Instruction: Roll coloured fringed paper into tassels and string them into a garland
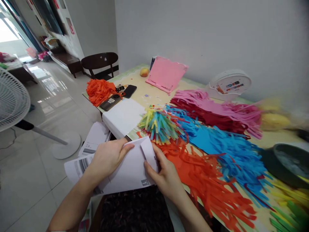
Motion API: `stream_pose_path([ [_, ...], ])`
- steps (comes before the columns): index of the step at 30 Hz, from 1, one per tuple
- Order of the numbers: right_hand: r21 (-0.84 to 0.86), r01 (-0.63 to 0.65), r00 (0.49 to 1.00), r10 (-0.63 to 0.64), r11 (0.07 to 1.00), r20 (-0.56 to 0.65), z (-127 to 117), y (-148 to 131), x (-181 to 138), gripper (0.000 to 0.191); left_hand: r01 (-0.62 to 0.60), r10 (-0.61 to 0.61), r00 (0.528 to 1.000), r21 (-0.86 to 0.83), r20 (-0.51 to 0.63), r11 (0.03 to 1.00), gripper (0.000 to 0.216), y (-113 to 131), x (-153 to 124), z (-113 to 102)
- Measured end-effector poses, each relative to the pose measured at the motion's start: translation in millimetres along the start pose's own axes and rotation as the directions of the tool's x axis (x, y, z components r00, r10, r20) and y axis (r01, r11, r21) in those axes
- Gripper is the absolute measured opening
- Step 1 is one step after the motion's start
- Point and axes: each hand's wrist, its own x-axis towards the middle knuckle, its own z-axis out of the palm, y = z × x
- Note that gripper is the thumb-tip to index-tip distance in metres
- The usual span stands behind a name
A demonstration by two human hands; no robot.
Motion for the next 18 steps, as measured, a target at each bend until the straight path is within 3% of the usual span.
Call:
stream_pose_path([
  [4,0.169,-0.069,0.993,0.051,0.983,0.111,-6,1,-4,0.050,-0.019,0.021,0.999,-0.052,0.034,0.998,0.053,-4,0,-2],
  [7,0.250,-0.074,0.992,0.044,0.966,0.122,-6,1,-6,0.046,-0.048,0.054,0.997,-0.116,0.050,0.992,0.054,-6,0,-3],
  [18,0.323,-0.087,0.988,0.040,0.942,0.148,-4,-4,-9,0.049,-0.076,0.100,0.991,-0.232,0.092,0.970,0.052,-14,2,-6],
])
